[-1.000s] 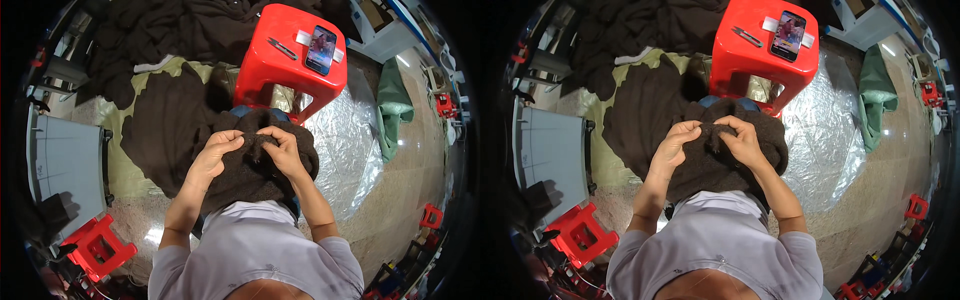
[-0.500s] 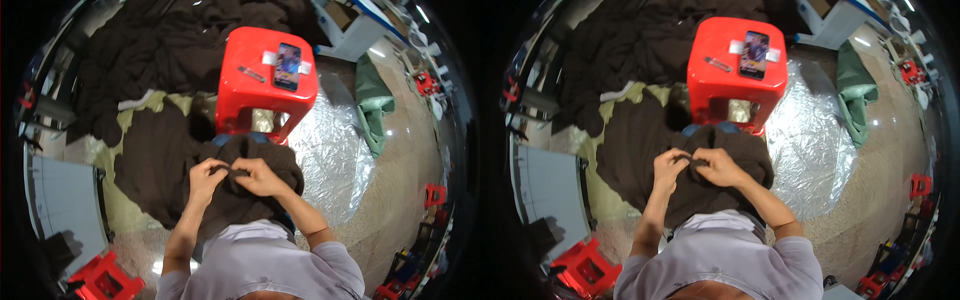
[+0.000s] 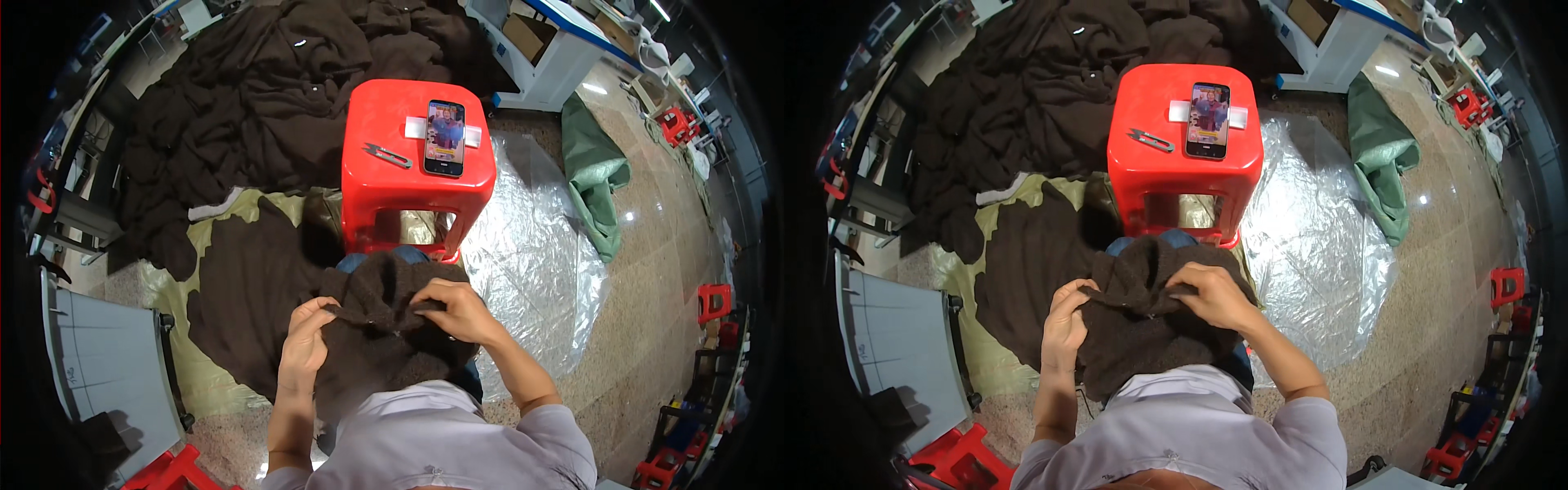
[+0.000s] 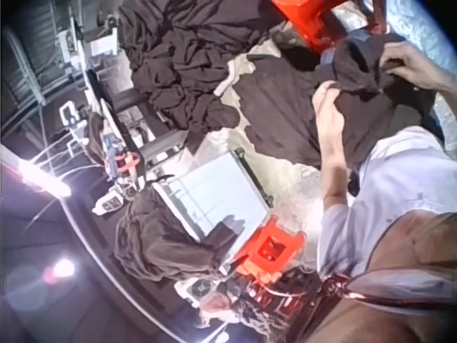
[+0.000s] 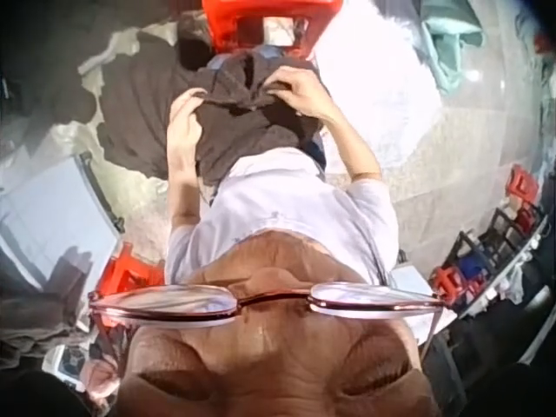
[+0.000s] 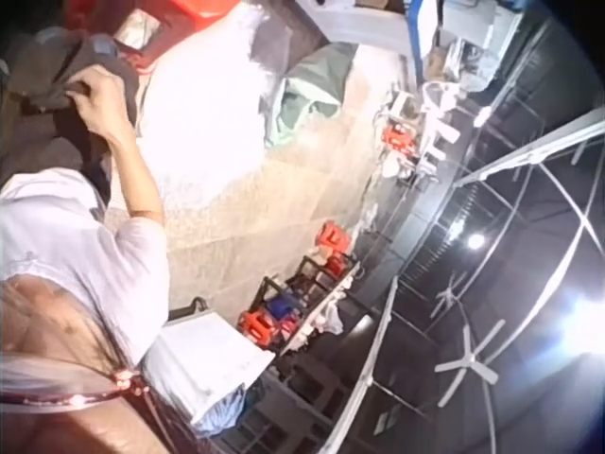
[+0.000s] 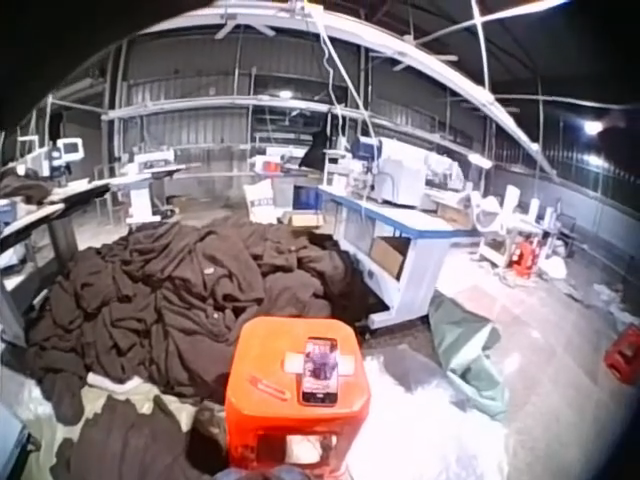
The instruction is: Inspecting brown garment pieces for quality control in a factory.
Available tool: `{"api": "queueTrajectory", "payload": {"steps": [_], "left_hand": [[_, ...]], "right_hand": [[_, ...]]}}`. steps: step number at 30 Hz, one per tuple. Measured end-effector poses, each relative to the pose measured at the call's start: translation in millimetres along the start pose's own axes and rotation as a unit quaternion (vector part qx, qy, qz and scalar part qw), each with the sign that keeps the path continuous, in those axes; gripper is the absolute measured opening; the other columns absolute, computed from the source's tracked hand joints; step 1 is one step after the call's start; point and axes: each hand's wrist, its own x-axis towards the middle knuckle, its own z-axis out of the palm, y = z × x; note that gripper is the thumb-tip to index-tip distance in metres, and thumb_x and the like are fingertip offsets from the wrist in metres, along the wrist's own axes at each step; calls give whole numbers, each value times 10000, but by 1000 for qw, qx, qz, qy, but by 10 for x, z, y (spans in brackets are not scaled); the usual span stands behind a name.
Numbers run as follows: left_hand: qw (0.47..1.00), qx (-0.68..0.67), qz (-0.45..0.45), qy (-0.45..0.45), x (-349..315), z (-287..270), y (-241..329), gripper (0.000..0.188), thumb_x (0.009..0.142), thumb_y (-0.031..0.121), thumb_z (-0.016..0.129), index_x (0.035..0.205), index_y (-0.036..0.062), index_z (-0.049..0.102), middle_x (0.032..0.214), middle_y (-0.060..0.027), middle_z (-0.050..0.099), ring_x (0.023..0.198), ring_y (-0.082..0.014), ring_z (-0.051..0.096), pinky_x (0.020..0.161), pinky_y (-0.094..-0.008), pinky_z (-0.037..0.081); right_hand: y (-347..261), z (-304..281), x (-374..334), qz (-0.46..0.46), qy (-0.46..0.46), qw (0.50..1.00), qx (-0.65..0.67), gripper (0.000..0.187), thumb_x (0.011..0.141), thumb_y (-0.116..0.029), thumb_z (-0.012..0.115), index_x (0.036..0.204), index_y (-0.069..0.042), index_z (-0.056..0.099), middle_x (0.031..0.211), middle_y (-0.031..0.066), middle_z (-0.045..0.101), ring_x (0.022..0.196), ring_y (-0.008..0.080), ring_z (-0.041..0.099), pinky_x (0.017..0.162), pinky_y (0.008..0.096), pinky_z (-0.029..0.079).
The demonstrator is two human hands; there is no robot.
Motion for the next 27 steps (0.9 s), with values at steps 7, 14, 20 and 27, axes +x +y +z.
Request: {"api": "queueTrajectory", "payload": {"steps": [7,14,20,27], "left_hand": [[994,-91,54,-19,-102,291,209,111,933,51,593,991,-16,659,949,-105,706,883,-178,675,856,-298,536],[987,95,85,-95,-123,659,-80,88,872,-27,659,952,-54,683,920,-81,678,837,-112,628,805,-234,486],[996,40,62,-58,-204,604,-111,94,899,-19,645,978,-56,677,911,-72,694,821,-99,633,787,-225,498],[986,93,128,-51,-204,527,-211,126,864,-77,676,990,-69,670,929,-87,697,849,-116,651,787,-221,523]], "right_hand": [[-237,-304,-166,-66,144,983,-96,272,700,87,731,952,-4,681,854,115,657,776,286,656,680,347,522],[-535,268,-106,-320,192,924,-87,426,579,113,728,986,8,657,893,128,667,764,273,676,642,330,556],[-427,491,-32,-333,238,907,-101,293,678,42,719,961,-8,665,875,93,640,682,221,640,548,303,517],[-434,398,16,-251,170,952,-51,319,642,80,712,942,-18,665,877,88,605,736,240,629,627,311,517]]}}
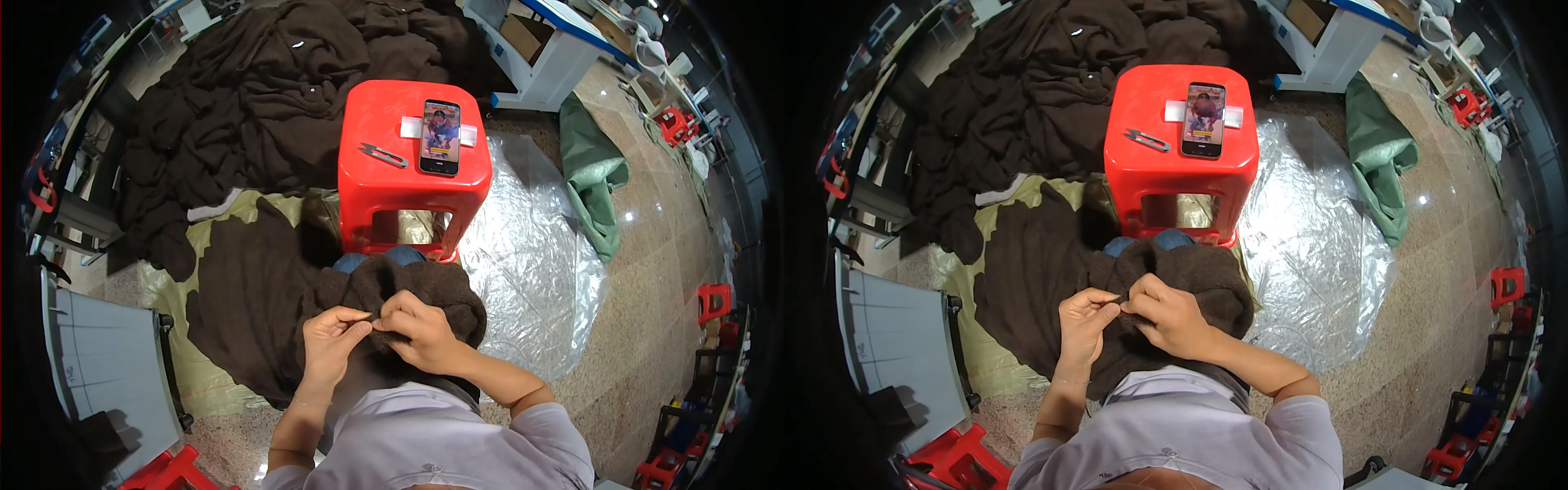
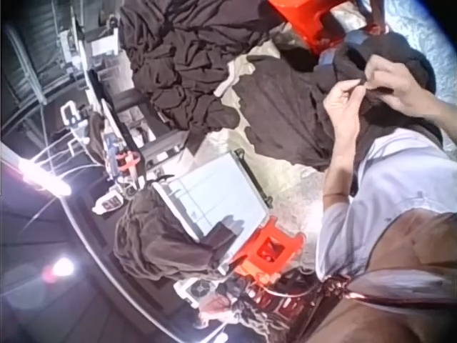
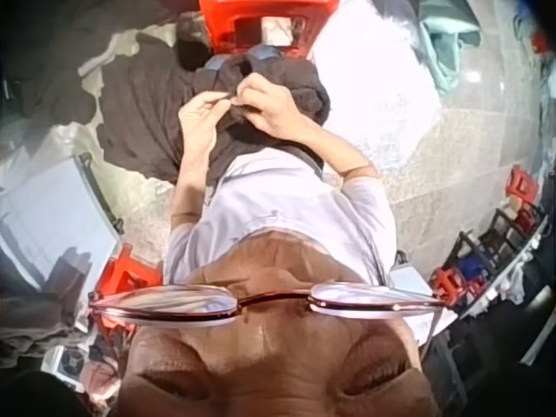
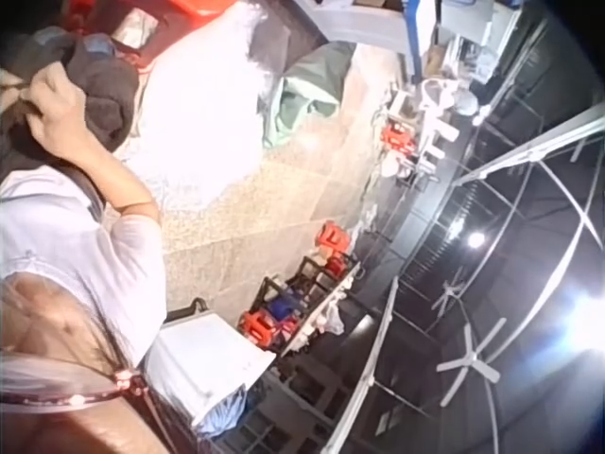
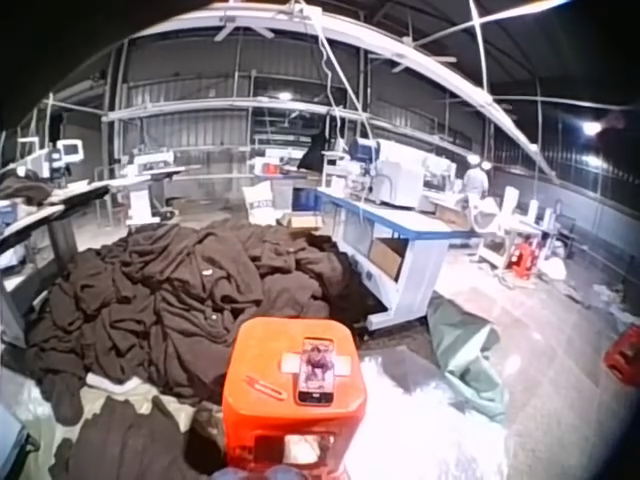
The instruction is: Inspecting brown garment pieces for quality control in a factory.
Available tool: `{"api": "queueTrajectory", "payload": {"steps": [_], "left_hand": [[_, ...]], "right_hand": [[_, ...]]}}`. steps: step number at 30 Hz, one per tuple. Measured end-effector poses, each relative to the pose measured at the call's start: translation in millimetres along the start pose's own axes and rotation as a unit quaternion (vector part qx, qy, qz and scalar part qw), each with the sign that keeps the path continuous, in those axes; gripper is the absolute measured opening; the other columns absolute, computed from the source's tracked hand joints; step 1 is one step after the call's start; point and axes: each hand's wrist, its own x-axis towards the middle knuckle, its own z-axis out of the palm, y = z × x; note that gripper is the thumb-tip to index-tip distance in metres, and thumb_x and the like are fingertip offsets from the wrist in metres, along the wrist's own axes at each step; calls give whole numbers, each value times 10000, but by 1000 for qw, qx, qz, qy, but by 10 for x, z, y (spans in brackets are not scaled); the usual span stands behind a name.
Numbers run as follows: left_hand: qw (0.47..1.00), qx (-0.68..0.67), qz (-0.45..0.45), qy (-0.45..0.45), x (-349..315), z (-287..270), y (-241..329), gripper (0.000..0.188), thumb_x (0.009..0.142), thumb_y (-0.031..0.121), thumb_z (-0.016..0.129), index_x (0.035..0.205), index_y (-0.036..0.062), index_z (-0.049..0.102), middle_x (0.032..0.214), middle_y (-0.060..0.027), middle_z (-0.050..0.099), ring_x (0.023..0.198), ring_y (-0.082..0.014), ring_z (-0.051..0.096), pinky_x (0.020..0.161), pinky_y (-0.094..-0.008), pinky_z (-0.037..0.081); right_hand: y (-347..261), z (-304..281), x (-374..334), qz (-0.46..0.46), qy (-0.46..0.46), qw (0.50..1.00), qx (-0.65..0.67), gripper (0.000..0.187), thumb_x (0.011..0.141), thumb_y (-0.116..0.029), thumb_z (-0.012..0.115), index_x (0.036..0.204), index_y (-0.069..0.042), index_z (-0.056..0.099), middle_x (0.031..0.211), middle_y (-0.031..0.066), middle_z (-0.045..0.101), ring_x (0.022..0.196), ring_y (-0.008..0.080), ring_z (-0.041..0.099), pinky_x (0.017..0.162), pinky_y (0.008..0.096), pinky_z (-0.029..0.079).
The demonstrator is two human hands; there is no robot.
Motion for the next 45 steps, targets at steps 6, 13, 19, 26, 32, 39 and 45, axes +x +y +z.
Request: {"api": "queueTrajectory", "payload": {"steps": [6,13,19,26,32,39,45], "left_hand": [[978,190,24,-78,-35,-105,67,116,837,-108,682,938,-51,684,869,-74,694,790,-101,647,731,-212,523],[947,294,131,20,-55,32,38,87,800,-68,710,863,-19,675,791,-97,705,687,-130,664,642,-255,520],[863,380,313,113,-150,200,-170,84,837,-110,674,874,-39,646,777,-112,663,704,-137,630,649,-239,511],[968,157,136,144,-134,151,-177,113,870,-106,645,974,-65,664,945,-75,690,859,-113,641,788,-233,530],[990,111,80,42,-61,39,-70,125,862,-124,642,964,-60,673,946,-63,687,868,-89,631,789,-208,510],[904,396,161,16,-98,88,0,111,802,-112,692,886,-43,669,839,-85,685,761,-118,637,685,-244,505],[959,205,152,123,-113,208,-218,150,832,-137,635,942,-47,681,887,-92,678,798,-104,629,721,-237,502]], "right_hand": [[127,-232,120,236,-218,917,234,248,709,2,665,946,-16,594,880,138,591,864,314,619,745,367,485],[52,-35,-18,104,-186,967,141,210,712,-51,685,875,7,566,773,160,569,680,352,595,584,414,469],[-66,186,-150,67,-14,997,29,203,672,-16,706,752,-7,519,676,123,487,557,300,537,479,370,428],[-37,154,-116,41,-21,998,-38,237,699,-33,713,784,-46,491,723,107,486,587,307,560,505,388,456],[38,36,-114,70,-98,993,4,239,731,-47,690,905,-40,526,811,126,543,681,334,606,564,432,483],[83,-8,-57,263,-160,929,206,123,763,-86,645,777,13,573,630,189,530,529,295,541,520,357,419],[17,243,-188,46,32,996,-64,235,662,-27,719,833,-38,558,696,108,478,591,300,556,519,384,450]]}}
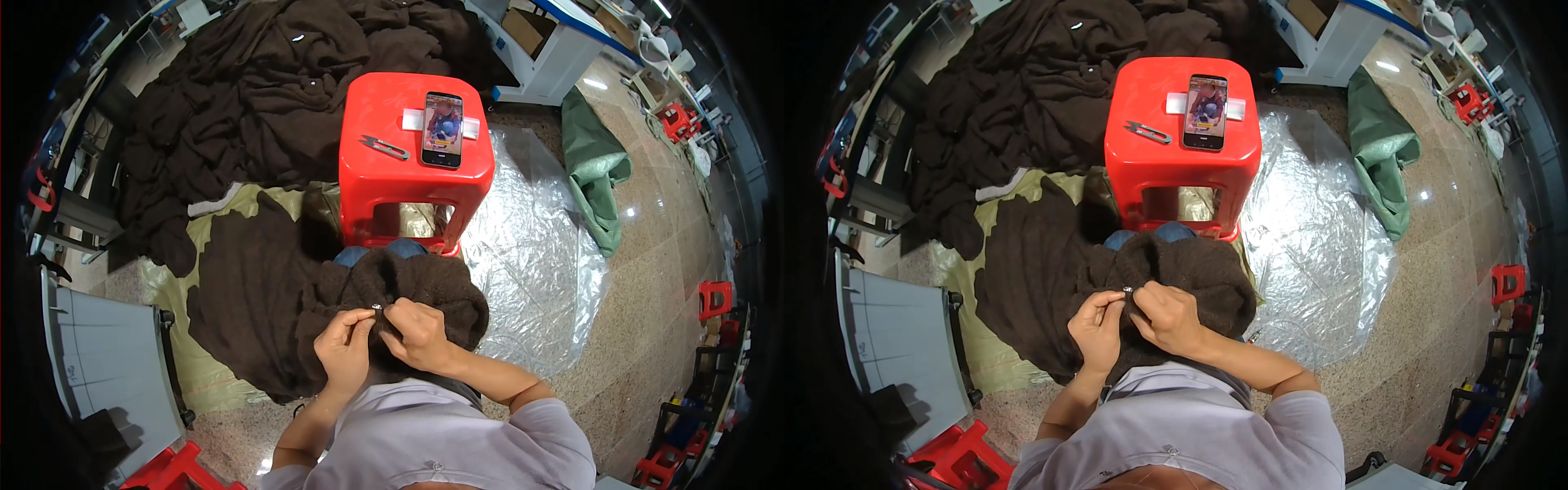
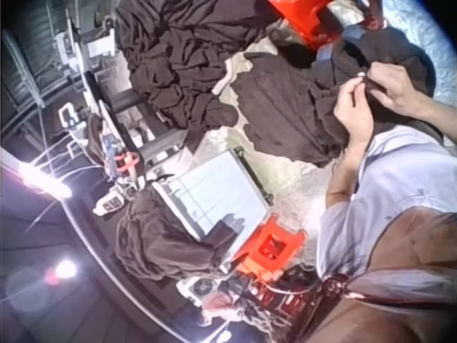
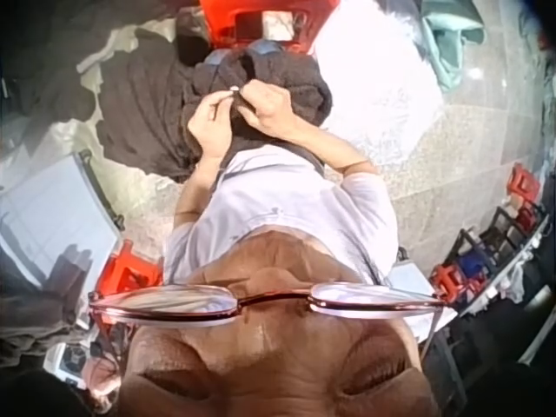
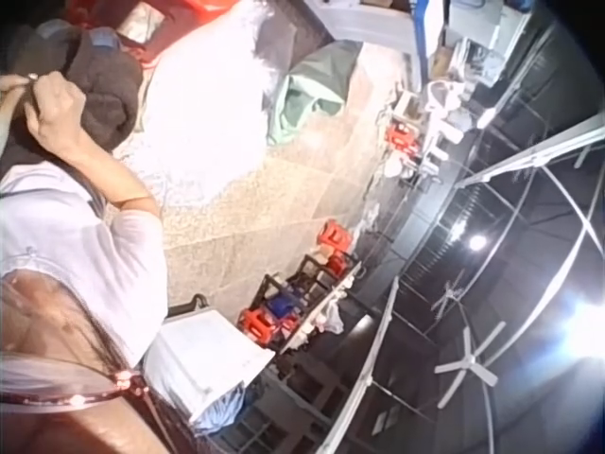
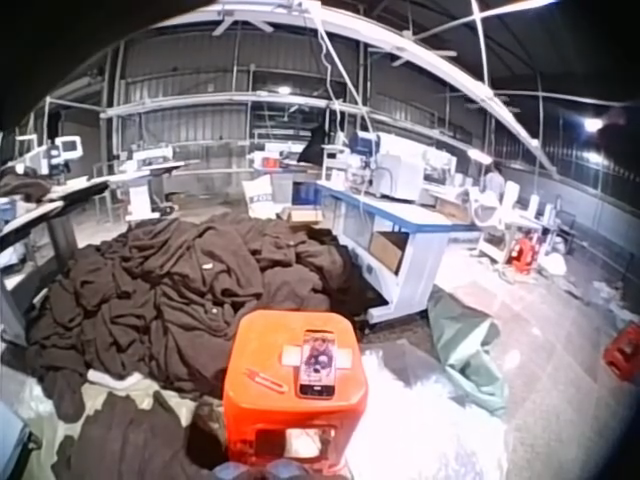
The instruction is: Inspecting brown garment pieces for quality control in a factory.
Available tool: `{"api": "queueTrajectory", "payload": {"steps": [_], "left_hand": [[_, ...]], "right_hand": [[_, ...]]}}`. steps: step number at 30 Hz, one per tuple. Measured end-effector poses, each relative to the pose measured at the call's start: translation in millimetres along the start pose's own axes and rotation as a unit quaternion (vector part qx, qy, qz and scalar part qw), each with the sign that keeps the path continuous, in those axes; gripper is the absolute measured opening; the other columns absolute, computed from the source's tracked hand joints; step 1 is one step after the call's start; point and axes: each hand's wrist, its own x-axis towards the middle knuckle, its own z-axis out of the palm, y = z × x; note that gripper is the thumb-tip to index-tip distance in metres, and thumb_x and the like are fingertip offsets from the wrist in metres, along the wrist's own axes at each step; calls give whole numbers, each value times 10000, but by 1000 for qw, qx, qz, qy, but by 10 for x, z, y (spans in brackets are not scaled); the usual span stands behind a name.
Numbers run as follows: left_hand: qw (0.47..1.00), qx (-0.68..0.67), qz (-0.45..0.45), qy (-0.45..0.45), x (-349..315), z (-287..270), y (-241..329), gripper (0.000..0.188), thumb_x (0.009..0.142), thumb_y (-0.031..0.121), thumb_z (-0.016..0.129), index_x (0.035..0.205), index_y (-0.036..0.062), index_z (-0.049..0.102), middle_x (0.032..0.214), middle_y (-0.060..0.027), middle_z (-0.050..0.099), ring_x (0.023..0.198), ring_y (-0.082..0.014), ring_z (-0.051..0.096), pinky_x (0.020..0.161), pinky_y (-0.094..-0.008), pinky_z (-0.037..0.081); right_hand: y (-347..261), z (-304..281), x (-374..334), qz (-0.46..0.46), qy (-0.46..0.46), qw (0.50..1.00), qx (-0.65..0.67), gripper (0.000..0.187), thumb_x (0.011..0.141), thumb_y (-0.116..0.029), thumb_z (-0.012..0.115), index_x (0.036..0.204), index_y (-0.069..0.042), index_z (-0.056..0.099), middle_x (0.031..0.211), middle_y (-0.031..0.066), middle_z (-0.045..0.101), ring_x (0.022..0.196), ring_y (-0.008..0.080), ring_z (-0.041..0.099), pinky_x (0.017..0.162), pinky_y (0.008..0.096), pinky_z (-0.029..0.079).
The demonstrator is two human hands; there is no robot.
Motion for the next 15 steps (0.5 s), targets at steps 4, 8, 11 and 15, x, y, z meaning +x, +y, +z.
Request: {"api": "queueTrajectory", "payload": {"steps": [4,8,11,15], "left_hand": [[989,119,24,-81,39,-73,-51,231,842,-135,617,1038,-43,695,912,-94,678,830,-101,626,747,-217,489],[973,171,30,-151,144,-256,-108,188,824,-60,670,1001,-14,716,856,-102,691,794,-158,652,756,-260,482],[917,337,122,-176,297,-494,-210,138,757,89,755,880,30,735,792,-115,689,766,-283,635,768,-347,451],[964,231,4,-129,422,-855,-212,105,780,-20,711,886,-23,712,810,-73,709,773,-166,641,743,-280,482]], "right_hand": [[113,4,-43,-32,-6,999,-28,244,647,0,698,846,-43,563,712,97,469,600,285,551,537,375,458],[196,-109,-24,-16,-12,999,-27,260,642,32,673,866,-48,570,737,105,485,623,298,565,555,386,469],[296,-321,-15,17,-66,996,-52,329,650,88,651,953,-29,603,808,126,531,737,337,600,638,402,503],[500,-662,-74,116,-113,985,-53,318,696,108,595,982,-30,609,900,148,558,855,368,603,718,410,506]]}}
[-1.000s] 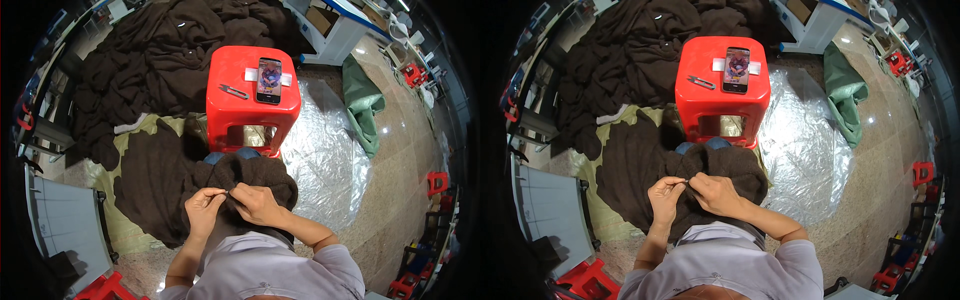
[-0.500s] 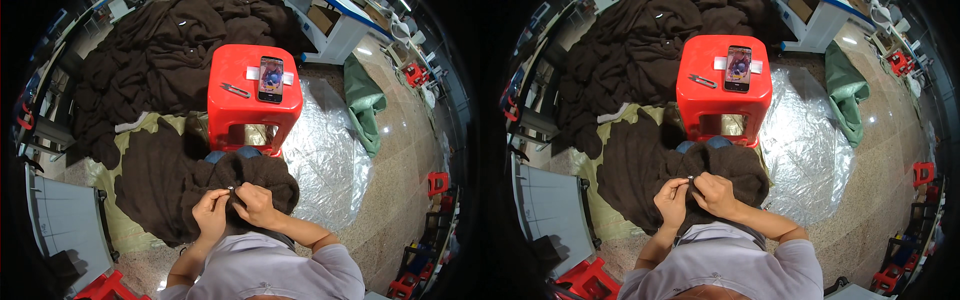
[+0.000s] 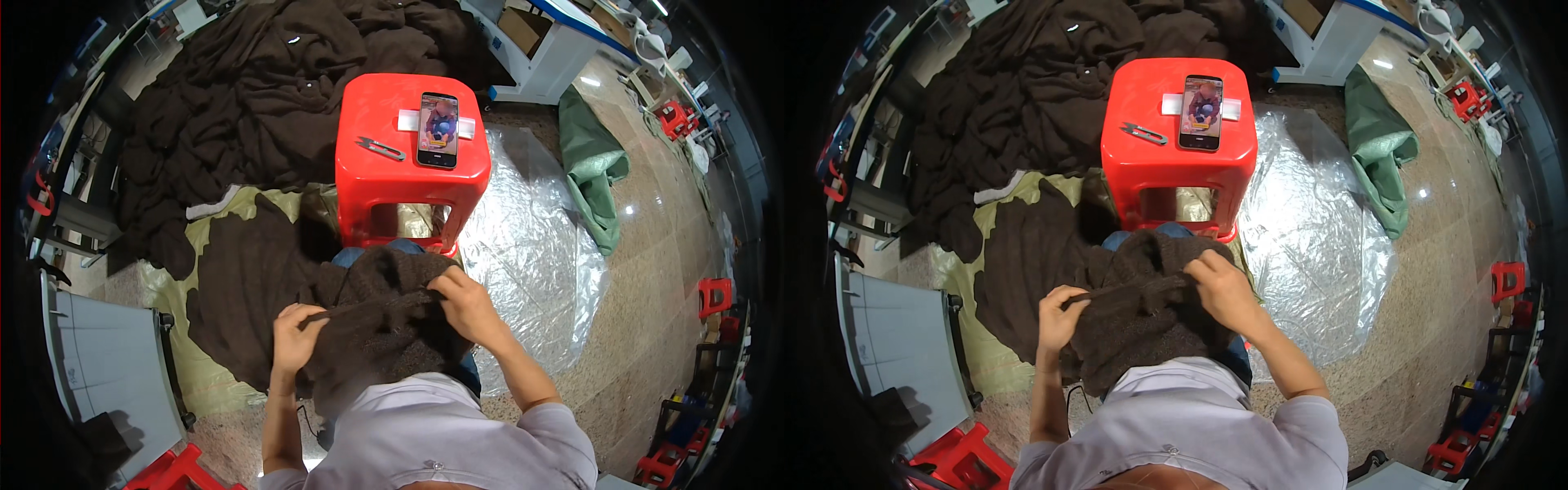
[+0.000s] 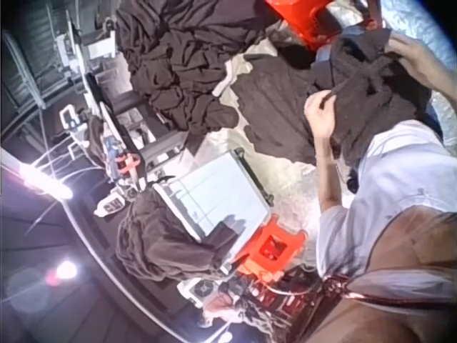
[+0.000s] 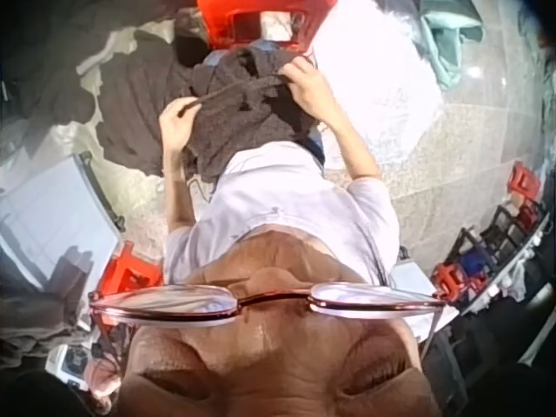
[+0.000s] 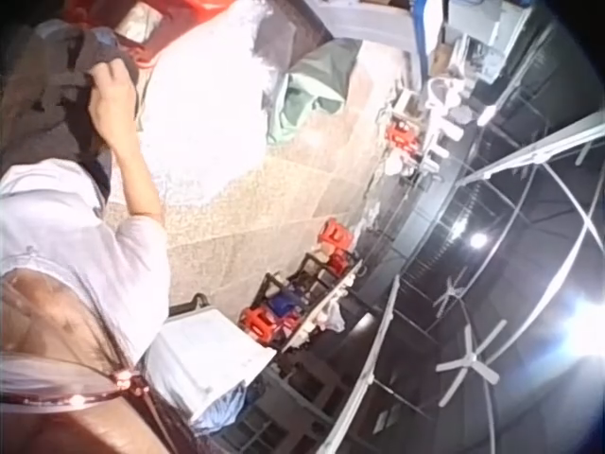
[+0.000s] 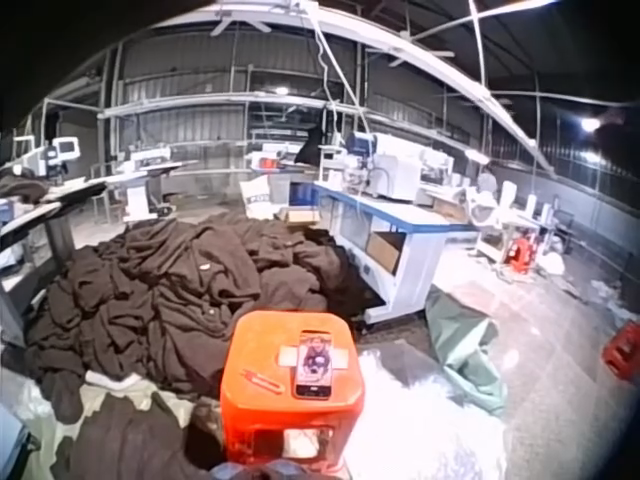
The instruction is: Inspecting brown garment pieces for quality control in a factory.
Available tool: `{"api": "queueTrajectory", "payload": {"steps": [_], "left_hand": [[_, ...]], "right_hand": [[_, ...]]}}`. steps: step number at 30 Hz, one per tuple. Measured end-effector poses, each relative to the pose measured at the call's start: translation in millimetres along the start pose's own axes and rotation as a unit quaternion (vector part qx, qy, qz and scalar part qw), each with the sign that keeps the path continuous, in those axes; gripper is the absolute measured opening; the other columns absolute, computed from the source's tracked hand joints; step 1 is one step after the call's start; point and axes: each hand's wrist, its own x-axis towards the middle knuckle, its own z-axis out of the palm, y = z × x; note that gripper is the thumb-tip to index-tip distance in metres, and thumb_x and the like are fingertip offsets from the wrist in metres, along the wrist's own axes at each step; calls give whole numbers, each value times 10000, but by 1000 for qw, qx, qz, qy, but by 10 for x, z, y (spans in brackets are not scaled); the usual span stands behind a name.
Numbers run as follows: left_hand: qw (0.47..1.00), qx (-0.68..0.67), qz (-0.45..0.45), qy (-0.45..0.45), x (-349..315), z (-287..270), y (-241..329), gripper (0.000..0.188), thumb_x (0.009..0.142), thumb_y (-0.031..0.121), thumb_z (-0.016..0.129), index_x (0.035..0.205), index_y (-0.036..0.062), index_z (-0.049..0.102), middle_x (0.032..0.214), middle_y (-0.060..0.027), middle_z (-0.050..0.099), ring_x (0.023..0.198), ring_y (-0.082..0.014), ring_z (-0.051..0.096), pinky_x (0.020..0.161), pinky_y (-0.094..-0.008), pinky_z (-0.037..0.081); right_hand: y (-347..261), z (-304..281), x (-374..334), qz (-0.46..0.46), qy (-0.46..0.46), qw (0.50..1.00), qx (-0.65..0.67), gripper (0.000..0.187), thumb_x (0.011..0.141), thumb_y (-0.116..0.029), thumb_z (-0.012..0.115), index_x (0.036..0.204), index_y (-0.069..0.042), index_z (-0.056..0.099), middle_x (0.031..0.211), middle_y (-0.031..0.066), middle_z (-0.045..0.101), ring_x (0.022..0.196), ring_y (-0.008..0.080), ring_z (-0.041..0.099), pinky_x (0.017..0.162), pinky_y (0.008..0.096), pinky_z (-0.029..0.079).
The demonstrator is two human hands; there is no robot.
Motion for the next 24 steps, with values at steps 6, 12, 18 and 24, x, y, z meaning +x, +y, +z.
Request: {"api": "queueTrajectory", "payload": {"steps": [6,12,18,24], "left_hand": [[978,-189,-76,-45,-9,-78,647,75,821,-46,694,894,-41,709,798,-27,696,711,-60,608,671,-206,486],[937,-236,120,-229,197,416,1579,107,805,4,761,884,-38,702,832,-49,714,743,-71,635,665,-210,495],[887,-392,-48,-239,289,830,1491,72,890,-23,667,959,-42,661,917,-29,670,825,-78,602,753,-214,475],[869,-448,-165,-129,307,556,776,130,969,93,591,1017,-17,640,941,-65,692,849,-115,650,799,-258,519]], "right_hand": [[75,-420,-119,120,69,971,193,296,753,100,481,981,5,644,867,37,621,806,125,586,713,285,477],[-282,-1603,-436,19,460,887,-30,338,773,104,454,1036,-18,626,956,33,604,863,121,563,785,251,453],[-411,-1654,-547,6,429,902,-45,403,774,132,508,1154,23,586,1022,115,649,942,193,630,831,309,520],[-322,-492,-61,-13,-51,961,271,361,702,-73,629,1059,-16,632,896,57,571,799,137,537,686,263,401]]}}
